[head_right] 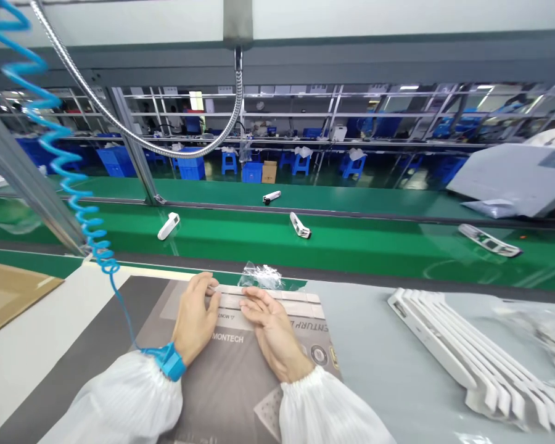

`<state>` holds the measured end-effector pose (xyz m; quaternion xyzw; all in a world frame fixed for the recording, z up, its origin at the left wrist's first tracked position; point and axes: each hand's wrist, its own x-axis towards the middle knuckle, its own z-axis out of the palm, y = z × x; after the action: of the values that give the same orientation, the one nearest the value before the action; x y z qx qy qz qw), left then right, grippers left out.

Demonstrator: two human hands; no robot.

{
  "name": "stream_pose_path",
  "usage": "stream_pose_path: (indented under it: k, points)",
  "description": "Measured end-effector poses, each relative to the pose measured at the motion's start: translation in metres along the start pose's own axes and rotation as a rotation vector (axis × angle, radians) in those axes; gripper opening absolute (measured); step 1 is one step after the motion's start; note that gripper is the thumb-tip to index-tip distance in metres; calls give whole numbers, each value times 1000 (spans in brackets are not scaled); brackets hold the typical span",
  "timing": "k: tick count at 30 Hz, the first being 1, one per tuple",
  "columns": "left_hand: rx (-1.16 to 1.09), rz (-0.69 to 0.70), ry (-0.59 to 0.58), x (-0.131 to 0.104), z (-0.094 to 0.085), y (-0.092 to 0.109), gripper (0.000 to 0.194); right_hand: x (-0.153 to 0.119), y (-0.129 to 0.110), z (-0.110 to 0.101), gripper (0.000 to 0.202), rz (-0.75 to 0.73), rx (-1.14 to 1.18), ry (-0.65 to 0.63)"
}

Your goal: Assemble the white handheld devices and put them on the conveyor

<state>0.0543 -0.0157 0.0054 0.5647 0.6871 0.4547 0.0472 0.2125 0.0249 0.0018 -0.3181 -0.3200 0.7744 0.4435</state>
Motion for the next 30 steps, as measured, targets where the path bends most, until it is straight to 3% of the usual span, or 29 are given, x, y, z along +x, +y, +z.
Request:
stream_pose_path:
  k: [15, 23, 27, 30]
  points:
    - [-6, -17, 21, 3, -1, 0, 29, 3, 7, 2, 40, -64, 18, 24]
    - [27, -45, 4, 4, 0, 5, 30, 1, 7, -3, 36, -64, -115, 2]
    - [27, -63, -26, 4, -3, 7, 32, 2, -15, -10, 33, -18, -355, -42]
    - [12, -62, -33, 5, -4, 7, 32, 27, -52, -18, 31, 12, -606, -104]
